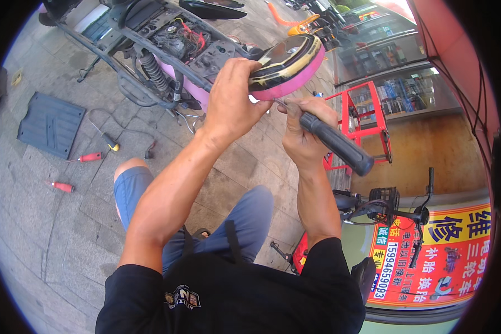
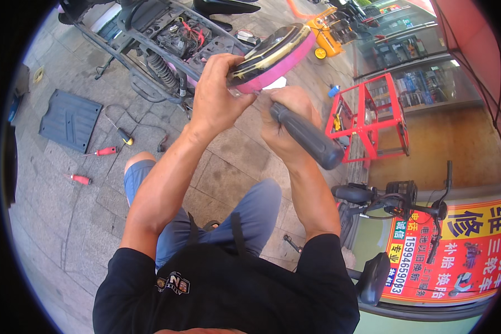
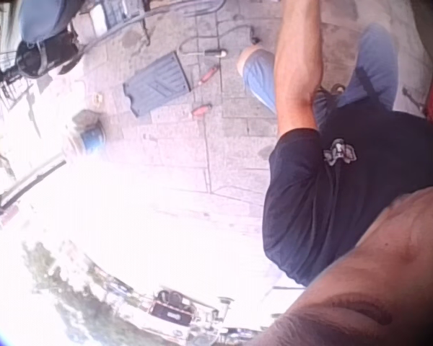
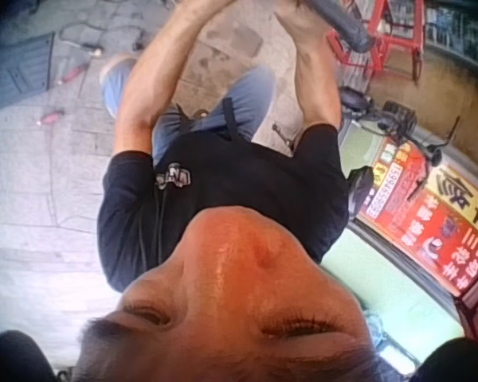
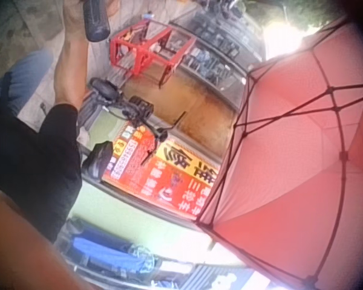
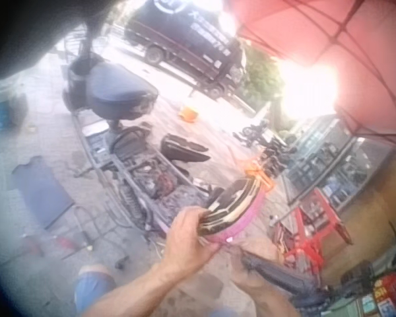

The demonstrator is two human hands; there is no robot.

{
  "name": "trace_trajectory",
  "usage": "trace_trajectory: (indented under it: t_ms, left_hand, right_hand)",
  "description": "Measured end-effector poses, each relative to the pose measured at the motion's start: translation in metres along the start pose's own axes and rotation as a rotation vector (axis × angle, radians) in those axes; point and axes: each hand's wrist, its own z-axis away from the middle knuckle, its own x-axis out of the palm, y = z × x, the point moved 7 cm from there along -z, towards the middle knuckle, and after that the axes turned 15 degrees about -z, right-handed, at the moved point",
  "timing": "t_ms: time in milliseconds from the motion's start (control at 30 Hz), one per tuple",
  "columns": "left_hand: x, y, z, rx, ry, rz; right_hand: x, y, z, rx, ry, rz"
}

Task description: The person walks around a scooter repair area, picks up a screwdriver from a tool cart, and then uses it to unscrew a pink scooter part. The person continues to remove screws from the part while holding it.

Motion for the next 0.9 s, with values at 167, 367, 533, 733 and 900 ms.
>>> trace_trajectory:
  t_ms: [167,367,533,733,900]
  left_hand:
    - [0.001,-0.001,0.0,-0.022,-0.014,0.006]
    - [0.0,0.0,0.0,-0.002,-0.005,-0.007]
    - [-0.001,0.001,-0.001,0.006,0.012,-0.009]
    - [-0.001,0.0,0.0,-0.006,0.013,0.021]
    - [0.0,-0.001,0.001,-0.021,-0.007,0.014]
  right_hand:
    - [-0.005,0.002,-0.004,0.024,0.043,-0.084]
    - [-0.003,0.002,-0.005,0.063,0.046,-0.119]
    - [-0.008,0.002,-0.005,0.055,0.116,-0.069]
    - [0.003,0.0,-0.002,0.021,0.032,-0.016]
    - [-0.002,0.002,-0.002,0.038,0.106,-0.03]
